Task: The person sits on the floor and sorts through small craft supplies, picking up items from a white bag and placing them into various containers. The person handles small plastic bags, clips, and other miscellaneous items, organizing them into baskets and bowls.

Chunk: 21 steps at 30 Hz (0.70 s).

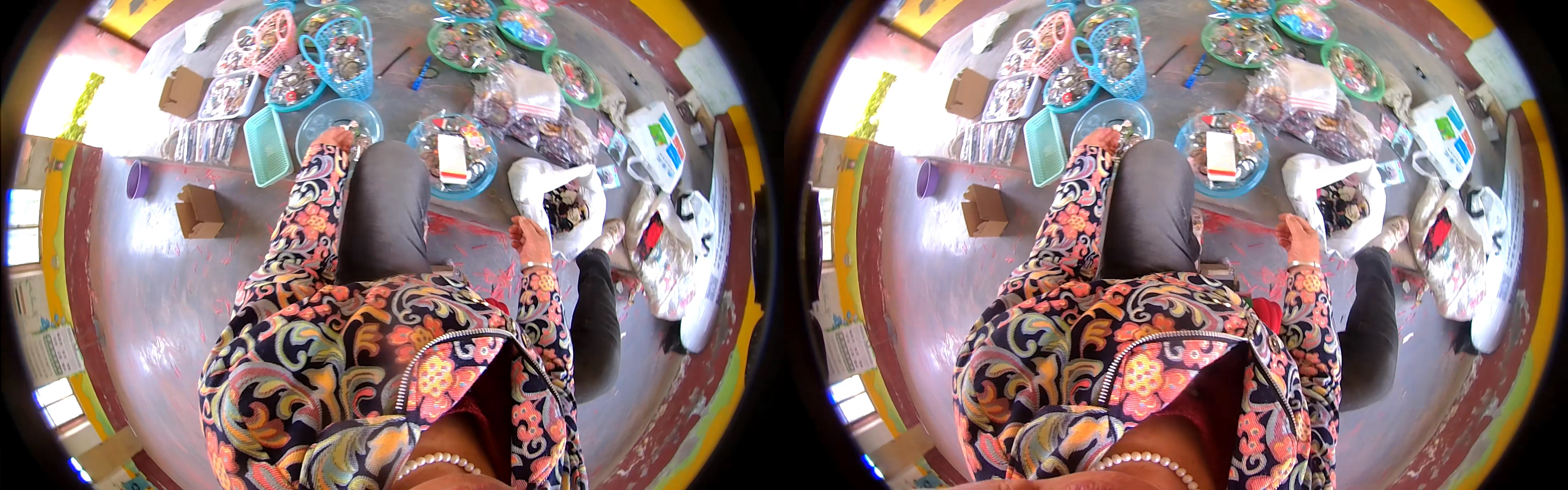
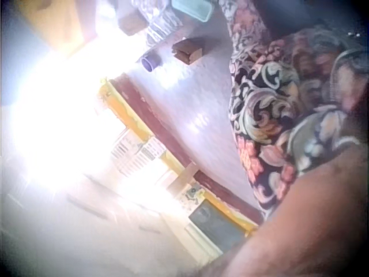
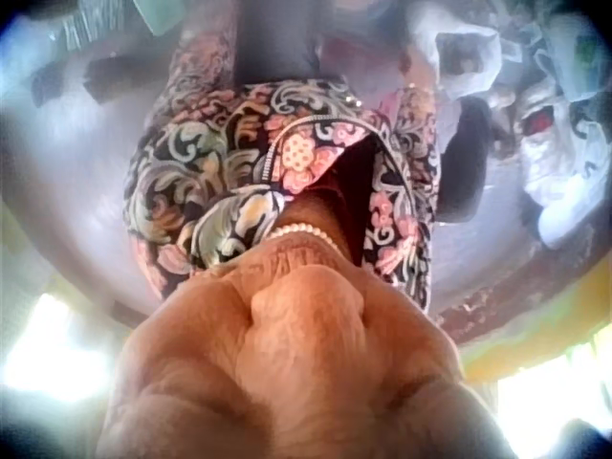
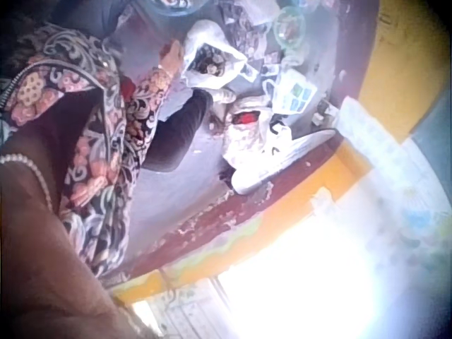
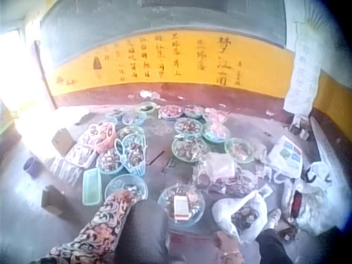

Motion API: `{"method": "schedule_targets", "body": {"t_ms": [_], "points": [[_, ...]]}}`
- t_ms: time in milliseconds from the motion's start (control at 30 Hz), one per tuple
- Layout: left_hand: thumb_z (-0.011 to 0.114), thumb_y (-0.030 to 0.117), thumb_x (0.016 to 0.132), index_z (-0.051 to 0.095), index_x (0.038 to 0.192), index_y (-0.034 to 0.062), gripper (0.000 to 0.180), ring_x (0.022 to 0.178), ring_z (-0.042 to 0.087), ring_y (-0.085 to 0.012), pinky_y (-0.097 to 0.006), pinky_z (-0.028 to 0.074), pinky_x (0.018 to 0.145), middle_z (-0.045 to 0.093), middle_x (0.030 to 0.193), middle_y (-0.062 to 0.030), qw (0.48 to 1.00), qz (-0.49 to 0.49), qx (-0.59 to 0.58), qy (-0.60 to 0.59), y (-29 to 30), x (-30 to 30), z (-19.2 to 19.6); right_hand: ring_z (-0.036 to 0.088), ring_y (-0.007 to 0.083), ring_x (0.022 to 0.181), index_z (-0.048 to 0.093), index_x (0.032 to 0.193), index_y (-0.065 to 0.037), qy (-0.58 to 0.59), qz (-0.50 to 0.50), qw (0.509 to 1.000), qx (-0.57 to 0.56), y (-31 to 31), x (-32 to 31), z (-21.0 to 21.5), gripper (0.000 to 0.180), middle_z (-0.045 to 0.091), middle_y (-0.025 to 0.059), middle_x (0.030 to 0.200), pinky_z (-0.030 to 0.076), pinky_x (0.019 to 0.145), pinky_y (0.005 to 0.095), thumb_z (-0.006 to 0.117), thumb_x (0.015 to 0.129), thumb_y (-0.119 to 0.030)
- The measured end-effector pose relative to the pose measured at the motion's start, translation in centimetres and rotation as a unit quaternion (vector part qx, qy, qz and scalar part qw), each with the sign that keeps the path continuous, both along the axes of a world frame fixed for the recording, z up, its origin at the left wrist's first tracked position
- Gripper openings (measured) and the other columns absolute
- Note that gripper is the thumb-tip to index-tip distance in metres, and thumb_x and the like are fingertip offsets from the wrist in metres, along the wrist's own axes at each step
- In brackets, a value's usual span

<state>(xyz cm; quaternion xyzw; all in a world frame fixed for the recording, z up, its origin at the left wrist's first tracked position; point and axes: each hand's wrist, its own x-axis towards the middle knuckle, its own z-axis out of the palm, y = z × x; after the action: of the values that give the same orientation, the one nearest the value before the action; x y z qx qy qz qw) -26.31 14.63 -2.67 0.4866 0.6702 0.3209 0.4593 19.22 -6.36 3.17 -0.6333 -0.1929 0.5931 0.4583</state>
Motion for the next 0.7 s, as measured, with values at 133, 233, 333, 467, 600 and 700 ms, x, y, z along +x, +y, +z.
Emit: {"method": "schedule_targets", "body": {"t_ms": [133,233,333,467,600,700], "points": [[0.048,0.029,0.087,0.049,0.088,-0.0038,0.033,0.074,0.06,-0.0256,-0.029,0.046,0.056,0.06,0.088,-0.0187,0.902,0.16,-0.023,-0.401,0.7,6.1,7.1,0.054,0.0106,0.06,0.06,0.09,-0.005,-0.015,-0.009,0.999,-0.028,-0.7,0.7,-0.6,0.022,0.058,0.0022,0.069,0.041,0.052,0.0216,0.055,0.082,-0.025],[0.049,0.027,0.087,0.051,0.087,-0.0014,0.028,0.074,0.06,-0.0219,-0.029,0.046,0.057,0.061,0.088,-0.0166,0.92,0.078,0.024,-0.383,-1.0,10.4,13.0,0.055,0.0103,0.059,0.061,0.089,-0.005,0.003,0.007,1.0,-0.029,0.0,-0.1,-0.3,0.021,0.06,0.0031,0.07,0.041,0.051,0.0205,0.055,0.08,-0.023],[0.051,0.027,0.085,0.051,0.087,0.0019,0.025,0.078,0.059,-0.0215,-0.03,0.047,0.061,0.061,0.09,-0.0139,0.914,-0.037,-0.04,-0.403,-0.8,16.5,11.5,0.055,0.0102,0.059,0.061,0.088,-0.005,0.021,0.007,1.0,-0.021,-0.3,0.2,-0.2,0.02,0.06,0.0027,0.069,0.041,0.052,0.0206,0.055,0.081,-0.023],[0.052,0.021,0.078,0.054,0.085,0.0052,0.017,0.078,0.058,-0.0325,-0.038,0.046,0.064,0.059,0.084,-0.0185,0.97,-0.183,-0.065,-0.15,-1.1,21.3,-2.3,0.055,0.0102,0.059,0.061,0.087,-0.006,0.017,0.015,0.999,-0.028,-0.2,0.1,0.3,0.019,0.06,0.0023,0.068,0.04,0.051,0.0208,0.054,0.082,-0.023],[0.05,0.022,0.073,0.06,0.084,0.0046,0.023,0.083,0.059,-0.0336,-0.039,0.046,0.071,0.061,0.085,-0.0185,0.848,-0.331,0.186,0.369,-2.7,23.8,-9.2,0.054,0.0101,0.059,0.061,0.086,-0.007,0.012,-0.005,1.0,-0.024,-1.1,1.0,0.0,0.019,0.06,0.0023,0.068,0.039,0.051,0.0206,0.053,0.082,-0.023],[0.043,0.029,0.079,0.059,0.099,0.0107,0.031,0.084,0.059,-0.0305,-0.038,0.047,0.075,0.06,0.094,-0.0173,0.955,-0.151,-0.033,0.252,-2.4,25.8,-6.0,0.055,0.0108,0.059,0.061,0.087,-0.006,0.01,-0.01,1.0,-0.028,-1.3,1.2,-0.6,0.019,0.06,0.0031,0.069,0.041,0.051,0.0214,0.053,0.081,-0.023]]}}
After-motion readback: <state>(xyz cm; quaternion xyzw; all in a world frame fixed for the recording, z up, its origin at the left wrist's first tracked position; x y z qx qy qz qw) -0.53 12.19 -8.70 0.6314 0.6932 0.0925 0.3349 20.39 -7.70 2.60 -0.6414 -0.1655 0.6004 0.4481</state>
